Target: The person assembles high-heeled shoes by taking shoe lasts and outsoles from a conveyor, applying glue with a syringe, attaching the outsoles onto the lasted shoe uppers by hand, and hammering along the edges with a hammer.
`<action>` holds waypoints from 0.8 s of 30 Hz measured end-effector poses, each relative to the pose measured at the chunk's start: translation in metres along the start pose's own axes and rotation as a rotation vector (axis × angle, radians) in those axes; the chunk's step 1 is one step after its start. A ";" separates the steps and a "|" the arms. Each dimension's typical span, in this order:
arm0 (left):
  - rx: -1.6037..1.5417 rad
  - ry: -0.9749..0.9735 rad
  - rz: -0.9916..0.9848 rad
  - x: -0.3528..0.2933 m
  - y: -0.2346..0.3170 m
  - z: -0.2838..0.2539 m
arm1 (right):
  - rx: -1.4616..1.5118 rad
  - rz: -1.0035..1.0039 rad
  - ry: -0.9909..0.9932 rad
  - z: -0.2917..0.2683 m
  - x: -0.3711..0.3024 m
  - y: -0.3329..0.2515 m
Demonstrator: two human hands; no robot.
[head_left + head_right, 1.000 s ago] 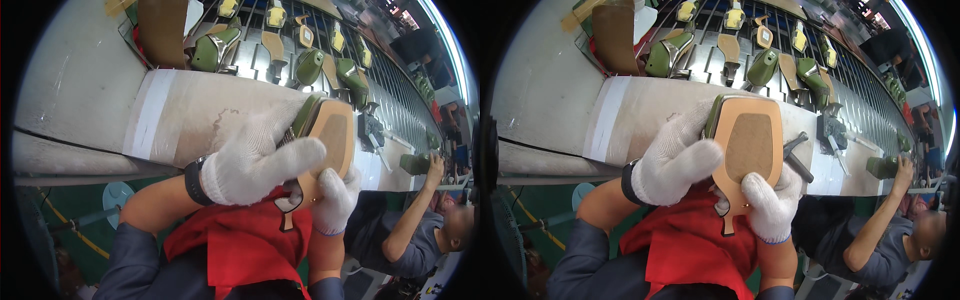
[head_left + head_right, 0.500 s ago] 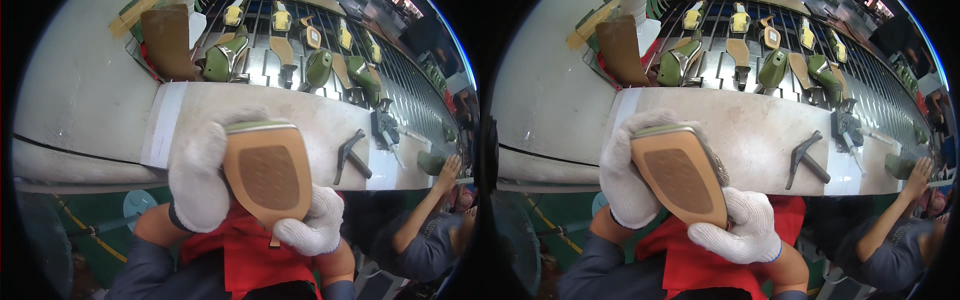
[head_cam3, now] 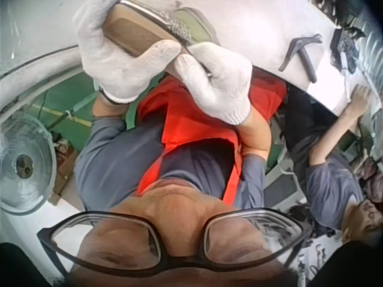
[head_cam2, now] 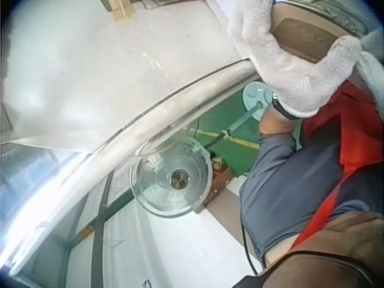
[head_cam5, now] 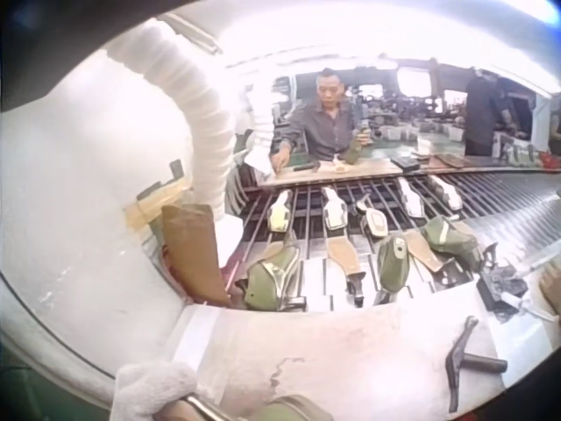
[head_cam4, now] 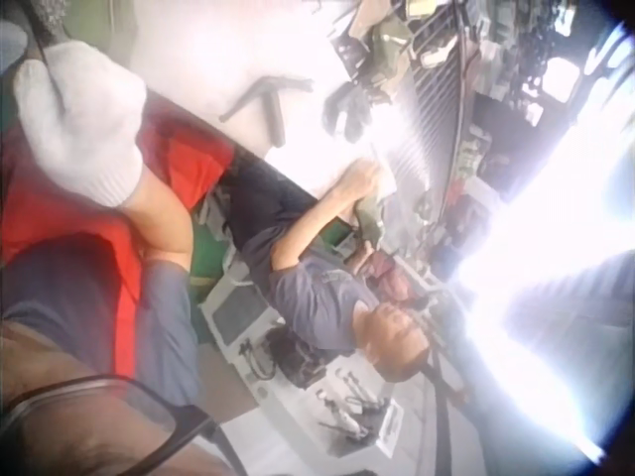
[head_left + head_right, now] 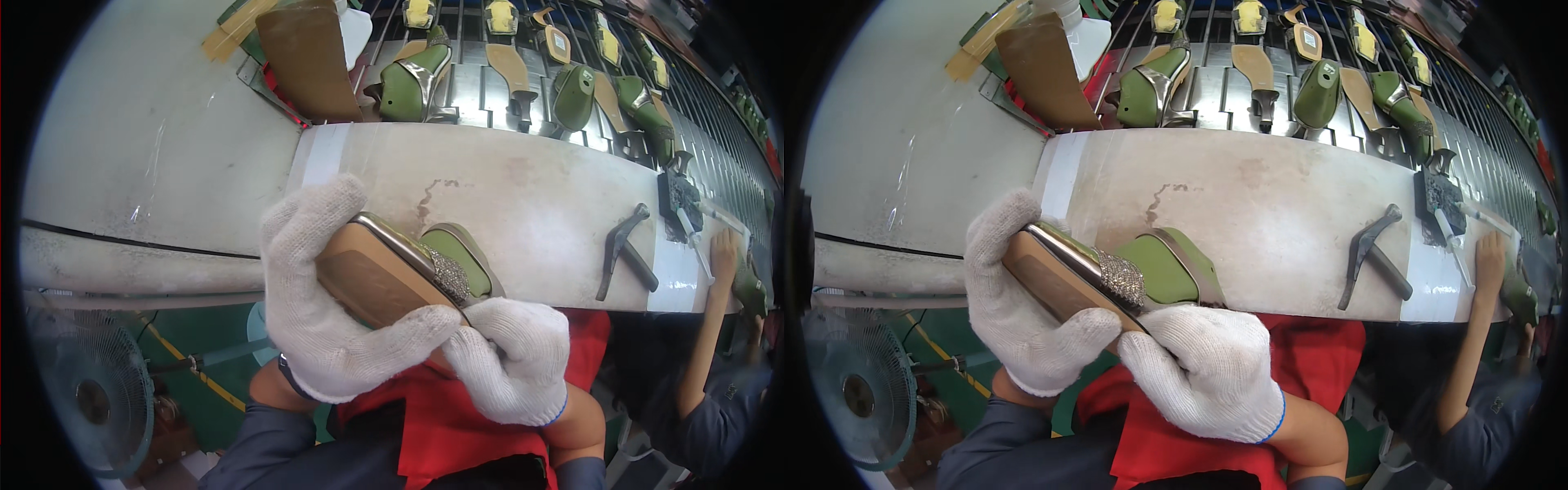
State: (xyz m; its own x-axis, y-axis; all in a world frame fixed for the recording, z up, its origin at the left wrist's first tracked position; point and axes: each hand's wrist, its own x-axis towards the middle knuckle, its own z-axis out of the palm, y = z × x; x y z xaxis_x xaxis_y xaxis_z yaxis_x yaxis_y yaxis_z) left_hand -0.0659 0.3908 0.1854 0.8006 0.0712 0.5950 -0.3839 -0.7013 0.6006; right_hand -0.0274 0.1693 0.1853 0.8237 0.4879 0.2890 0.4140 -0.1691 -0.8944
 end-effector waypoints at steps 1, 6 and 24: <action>-0.061 0.013 -0.075 -0.002 0.003 0.001 | -0.005 -0.013 -0.002 0.001 0.001 0.001; -0.011 0.052 -0.086 0.001 0.002 0.001 | -0.034 -0.046 -0.035 0.012 0.001 0.001; -0.439 -0.113 -0.164 0.052 0.027 -0.002 | -0.158 -0.062 0.093 -0.013 -0.009 -0.023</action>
State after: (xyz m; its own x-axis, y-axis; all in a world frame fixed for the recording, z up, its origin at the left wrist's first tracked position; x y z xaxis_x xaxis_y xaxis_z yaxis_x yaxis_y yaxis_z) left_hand -0.0354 0.3775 0.2341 0.9025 0.0611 0.4263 -0.3870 -0.3196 0.8649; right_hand -0.0392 0.1578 0.2080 0.8237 0.4220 0.3786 0.5149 -0.2771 -0.8112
